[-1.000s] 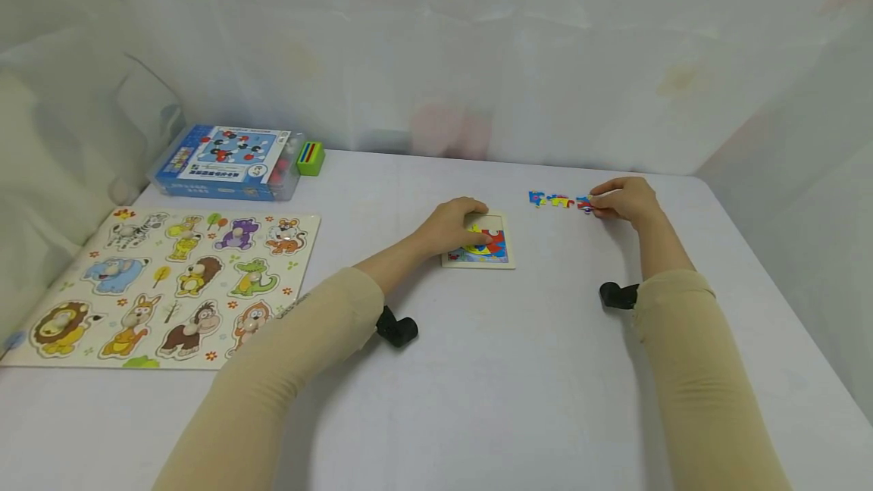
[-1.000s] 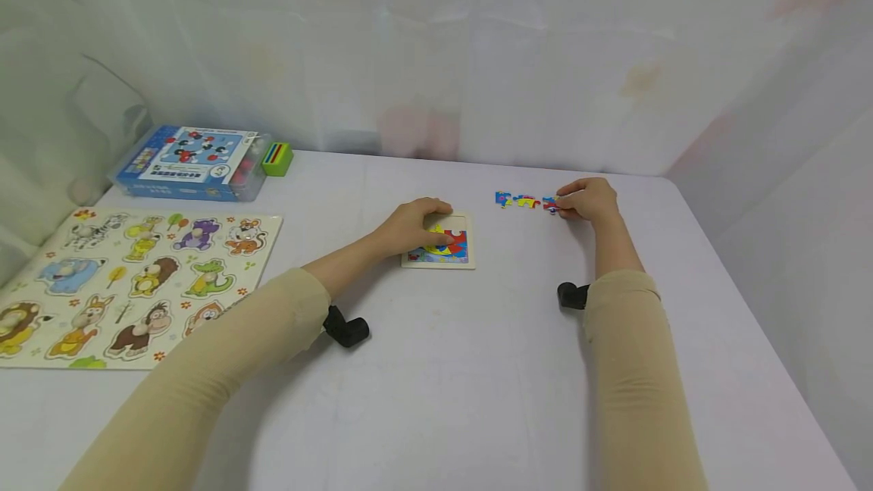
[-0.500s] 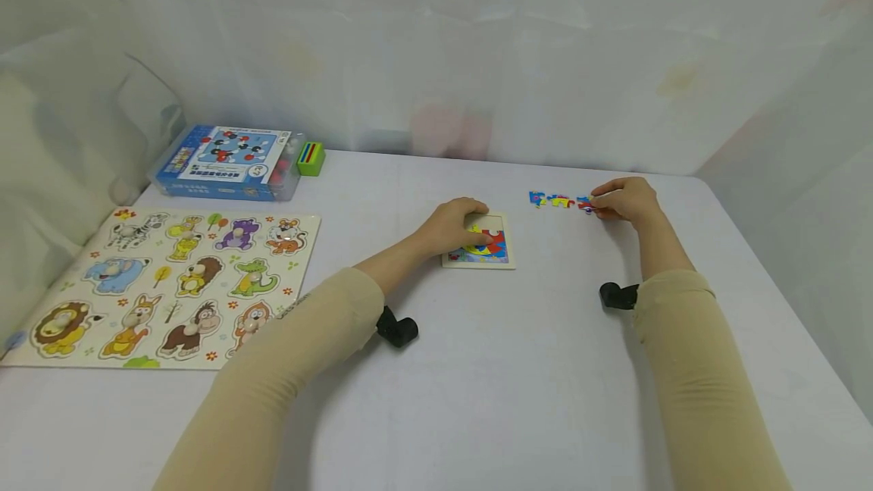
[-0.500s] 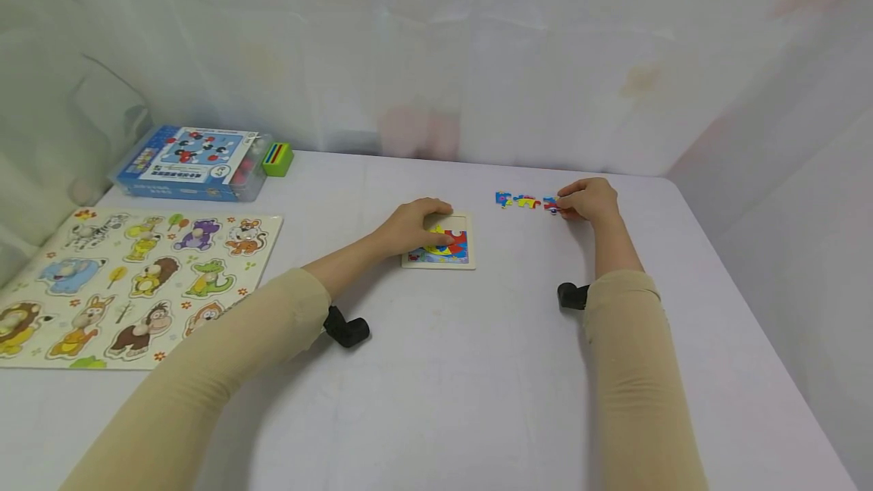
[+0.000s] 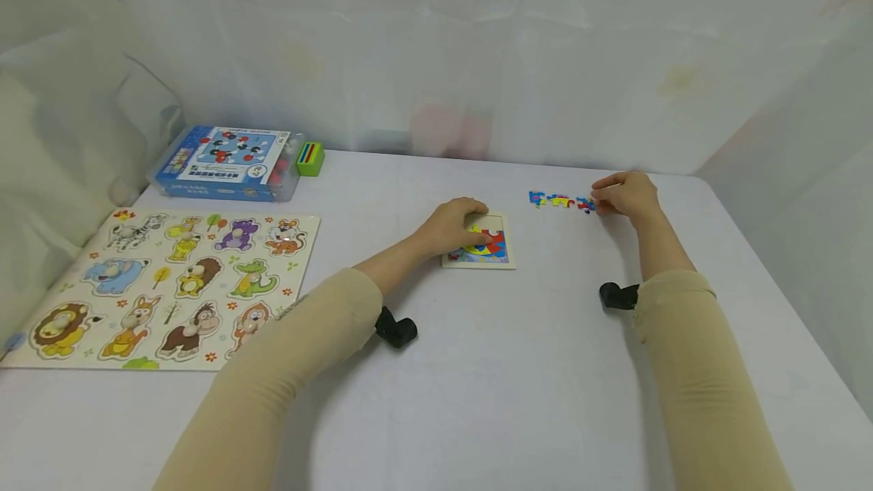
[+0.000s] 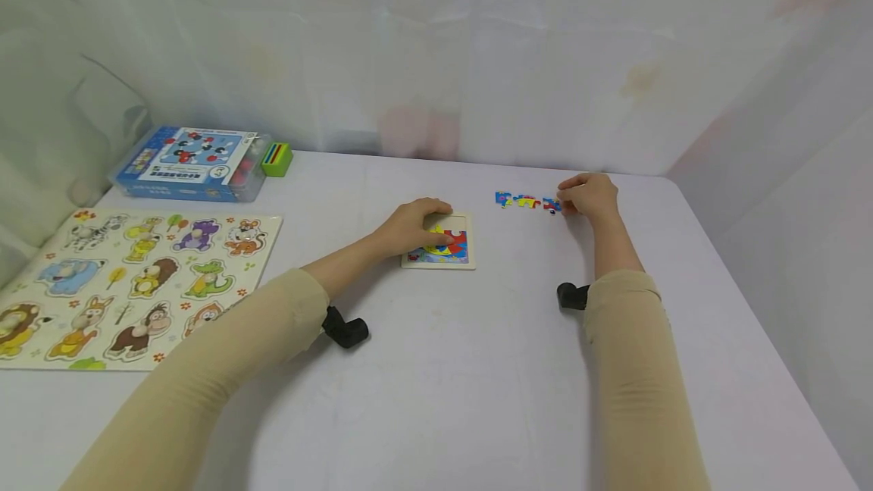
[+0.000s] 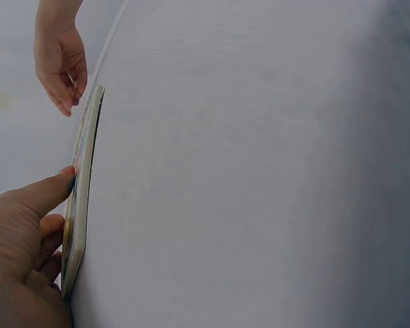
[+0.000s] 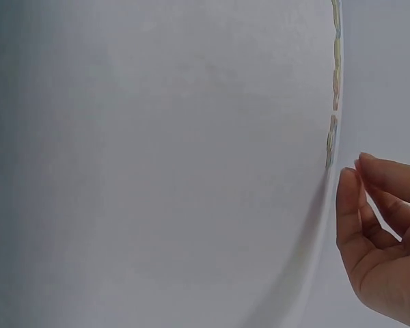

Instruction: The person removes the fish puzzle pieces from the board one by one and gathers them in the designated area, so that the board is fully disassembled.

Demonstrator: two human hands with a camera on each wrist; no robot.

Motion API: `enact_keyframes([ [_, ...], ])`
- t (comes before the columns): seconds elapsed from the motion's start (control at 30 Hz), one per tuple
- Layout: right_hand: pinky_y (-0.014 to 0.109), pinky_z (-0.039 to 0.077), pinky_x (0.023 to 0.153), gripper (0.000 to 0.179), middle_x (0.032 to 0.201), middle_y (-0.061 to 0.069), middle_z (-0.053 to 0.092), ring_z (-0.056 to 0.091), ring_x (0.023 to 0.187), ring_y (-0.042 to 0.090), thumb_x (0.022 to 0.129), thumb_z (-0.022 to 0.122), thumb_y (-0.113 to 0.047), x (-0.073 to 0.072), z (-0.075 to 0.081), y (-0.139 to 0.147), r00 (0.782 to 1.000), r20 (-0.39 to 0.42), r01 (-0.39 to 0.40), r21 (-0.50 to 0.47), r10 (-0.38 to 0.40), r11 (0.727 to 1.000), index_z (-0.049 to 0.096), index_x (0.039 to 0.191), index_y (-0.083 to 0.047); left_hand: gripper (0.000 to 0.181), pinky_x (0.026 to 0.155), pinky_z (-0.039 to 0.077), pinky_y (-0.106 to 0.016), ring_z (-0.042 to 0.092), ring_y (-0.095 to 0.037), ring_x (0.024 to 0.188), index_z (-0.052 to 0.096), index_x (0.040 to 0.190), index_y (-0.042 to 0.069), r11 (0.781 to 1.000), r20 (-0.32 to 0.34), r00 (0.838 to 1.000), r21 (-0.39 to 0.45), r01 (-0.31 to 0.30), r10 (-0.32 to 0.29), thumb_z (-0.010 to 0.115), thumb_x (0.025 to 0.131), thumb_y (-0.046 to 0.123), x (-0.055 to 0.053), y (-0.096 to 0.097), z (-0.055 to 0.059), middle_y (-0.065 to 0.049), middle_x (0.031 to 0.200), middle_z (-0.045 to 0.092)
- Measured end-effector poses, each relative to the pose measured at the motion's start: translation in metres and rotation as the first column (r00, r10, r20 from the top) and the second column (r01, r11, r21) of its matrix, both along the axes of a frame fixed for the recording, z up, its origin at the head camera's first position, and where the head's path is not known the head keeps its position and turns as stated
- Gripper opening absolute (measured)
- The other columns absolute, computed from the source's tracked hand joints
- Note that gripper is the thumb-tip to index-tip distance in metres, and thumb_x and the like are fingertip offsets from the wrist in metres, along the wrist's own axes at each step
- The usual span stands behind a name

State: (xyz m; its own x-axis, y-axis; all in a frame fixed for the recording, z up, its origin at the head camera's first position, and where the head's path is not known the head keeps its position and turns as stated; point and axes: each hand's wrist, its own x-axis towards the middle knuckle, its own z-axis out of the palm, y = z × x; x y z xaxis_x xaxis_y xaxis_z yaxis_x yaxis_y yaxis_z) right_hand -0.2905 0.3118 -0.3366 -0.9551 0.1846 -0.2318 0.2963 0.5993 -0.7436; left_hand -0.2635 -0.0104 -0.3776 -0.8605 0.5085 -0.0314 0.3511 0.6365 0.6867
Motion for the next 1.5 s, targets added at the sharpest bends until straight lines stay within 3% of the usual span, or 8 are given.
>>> enact_keyframes([
  [0.17, 0.01, 0.056, 0.065, 0.04, 0.081, -0.012, 0.061, 0.062, 0.063, -0.004, 0.095, 0.064, -0.017, 0.001, 0.006, -0.012, 0.997, -0.066, -0.039, -0.016, 0.038, 0.999, 0.059, 0.128, 0.005, 0.063, 0.13, 0.016, -0.039, 0.036, -0.023, 0.149, 0.051, 0.143, 0.011, 1.0, -0.004, 1.0, -0.011, 0.025, -0.025, 0.071, 0.09, 0.037, -0.002, -0.002, 0.003, -0.006, 0.151, 0.05],
  [0.47, 0.016, 0.058, 0.067, 0.036, 0.098, 0.002, 0.068, 0.066, 0.067, -0.001, 0.094, 0.066, -0.02, 0.003, 0.011, -0.041, 0.98, -0.123, -0.157, 0.028, 0.159, 0.987, 0.064, 0.123, 0.001, 0.071, 0.125, 0.028, -0.044, 0.032, -0.022, 0.15, 0.041, 0.15, 0.018, 0.999, 0.053, 0.999, -0.039, 0.011, -0.009, 0.069, 0.089, 0.041, -0.005, -0.017, 0.014, -0.001, 0.158, 0.042],
  [0.6, 0.019, 0.058, 0.067, 0.032, 0.102, 0.007, 0.07, 0.066, 0.069, 0.002, 0.094, 0.065, -0.02, 0.006, 0.014, -0.057, 0.97, -0.127, -0.204, 0.042, 0.208, 0.978, 0.065, 0.12, 0.0, 0.072, 0.125, 0.028, -0.045, 0.033, -0.022, 0.15, 0.039, 0.151, 0.017, 0.998, 0.043, 0.999, -0.064, 0.025, -0.022, 0.068, 0.089, 0.04, -0.006, -0.029, 0.014, -0.001, 0.158, 0.042],
  [0.73, 0.024, 0.061, 0.077, 0.031, 0.109, 0.013, 0.069, 0.066, 0.075, 0.006, 0.095, 0.063, -0.019, 0.008, 0.016, -0.074, 0.957, -0.124, -0.258, 0.04, 0.261, 0.965, 0.065, 0.12, 0.0, 0.074, 0.126, 0.027, -0.046, 0.032, -0.023, 0.151, 0.039, 0.151, 0.017, 0.996, 0.044, 0.998, -0.076, 0.049, -0.046, 0.069, 0.088, 0.041, -0.007, -0.043, 0.013, -0.001, 0.158, 0.041],
  [0.97, 0.031, 0.062, 0.086, 0.031, 0.113, 0.019, 0.066, 0.069, 0.086, 0.021, 0.096, 0.063, -0.02, 0.012, 0.017, -0.102, 0.936, -0.099, -0.336, 0.037, 0.338, 0.941, 0.065, 0.121, -0.003, 0.082, 0.127, 0.023, -0.046, 0.025, -0.022, 0.154, 0.035, 0.154, 0.019, 0.987, 0.098, 0.991, -0.119, 0.104, -0.092, 0.073, 0.084, 0.042, -0.003, -0.058, 0.01, -0.001, 0.162, 0.034],
  [1.1, 0.035, 0.061, 0.089, 0.03, 0.103, 0.013, 0.065, 0.071, 0.091, 0.029, 0.095, 0.064, -0.021, 0.015, 0.015, -0.117, 0.919, -0.09, -0.38, 0.046, 0.383, 0.924, 0.066, 0.12, -0.004, 0.088, 0.128, 0.02, -0.044, 0.021, -0.022, 0.155, 0.034, 0.154, 0.019, 0.986, 0.091, 0.99, -0.117, 0.116, -0.106, 0.076, 0.081, 0.046, -0.002, -0.061, 0.007, 0.0, 0.163, 0.031],
  [1.3, 0.035, 0.062, 0.086, 0.027, 0.098, 0.01, 0.064, 0.071, 0.087, 0.027, 0.095, 0.065, -0.021, 0.021, 0.014, -0.139, 0.89, -0.073, -0.448, 0.048, 0.451, 0.893, 0.067, 0.118, -0.006, 0.088, 0.129, 0.019, -0.044, 0.019, -0.023, 0.156, 0.034, 0.154, 0.021, 0.987, 0.083, 0.99, -0.107, 0.121, -0.112, 0.076, 0.081, 0.047, -0.001, -0.063, 0.004, 0.0, 0.164, 0.03],
  [1.5, 0.032, 0.062, 0.083, 0.026, 0.099, 0.009, 0.064, 0.07, 0.085, 0.024, 0.094, 0.065, -0.02, 0.023, 0.011, -0.156, 0.846, -0.03, -0.531, 0.055, 0.533, 0.846, 0.068, 0.117, -0.008, 0.088, 0.128, 0.02, -0.045, 0.021, -0.024, 0.155, 0.035, 0.153, 0.02, 0.99, 0.068, 0.991, -0.083, 0.117, -0.112, 0.076, 0.081, 0.048, 0.001, -0.064, 0.004, -0.001, 0.163, 0.032],
])
